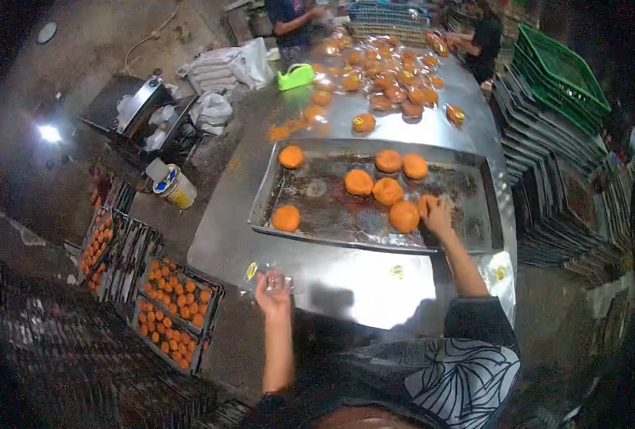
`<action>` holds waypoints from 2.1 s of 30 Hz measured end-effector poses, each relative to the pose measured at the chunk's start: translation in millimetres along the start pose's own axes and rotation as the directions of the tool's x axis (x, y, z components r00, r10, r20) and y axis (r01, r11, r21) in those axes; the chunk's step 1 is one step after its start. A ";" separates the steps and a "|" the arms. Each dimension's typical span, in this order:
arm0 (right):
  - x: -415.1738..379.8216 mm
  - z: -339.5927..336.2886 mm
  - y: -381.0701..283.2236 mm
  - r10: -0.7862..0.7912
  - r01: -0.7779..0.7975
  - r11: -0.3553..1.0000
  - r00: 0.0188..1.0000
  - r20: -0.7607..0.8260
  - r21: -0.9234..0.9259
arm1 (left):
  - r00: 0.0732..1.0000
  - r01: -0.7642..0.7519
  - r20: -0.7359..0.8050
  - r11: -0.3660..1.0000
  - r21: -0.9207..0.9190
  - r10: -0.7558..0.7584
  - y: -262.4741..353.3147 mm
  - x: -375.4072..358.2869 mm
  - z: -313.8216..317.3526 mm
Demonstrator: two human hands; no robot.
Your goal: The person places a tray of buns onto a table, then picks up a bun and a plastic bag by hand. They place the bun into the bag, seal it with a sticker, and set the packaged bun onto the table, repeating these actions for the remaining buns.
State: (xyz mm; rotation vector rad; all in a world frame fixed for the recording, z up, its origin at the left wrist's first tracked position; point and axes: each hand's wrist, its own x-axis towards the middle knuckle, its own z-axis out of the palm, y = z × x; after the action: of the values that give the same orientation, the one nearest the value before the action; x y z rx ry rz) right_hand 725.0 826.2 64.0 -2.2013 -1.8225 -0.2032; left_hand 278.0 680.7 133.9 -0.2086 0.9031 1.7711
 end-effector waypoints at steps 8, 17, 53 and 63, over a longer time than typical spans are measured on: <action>-54.9 -41.0 -94.3 0.218 -0.280 0.752 0.960 0.177 0.596 | 0.998 -0.041 -0.052 0.968 -0.248 0.029 54.6 49.6 -19.3; -194.5 -148.9 -284.3 -0.105 0.344 0.769 0.899 -0.425 0.538 | 0.876 0.069 0.460 0.982 0.174 -0.143 -4.0 -29.4 36.6; -285.5 -103.2 -48.1 -0.006 -0.210 0.271 0.975 0.220 0.939 | 0.244 -0.719 0.494 0.186 0.670 -0.835 -180.0 -154.5 39.0; -347.5 -121.6 -34.9 0.099 -0.470 -0.219 0.861 0.498 0.855 | 0.411 -0.851 0.517 -0.113 0.512 -0.751 -209.8 -176.9 14.4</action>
State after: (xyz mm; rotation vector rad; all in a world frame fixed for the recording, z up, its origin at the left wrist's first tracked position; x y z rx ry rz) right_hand 630.8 469.3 86.5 -1.2064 -0.6484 1.2882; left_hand 535.8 586.0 140.9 1.9769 1.0378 0.2262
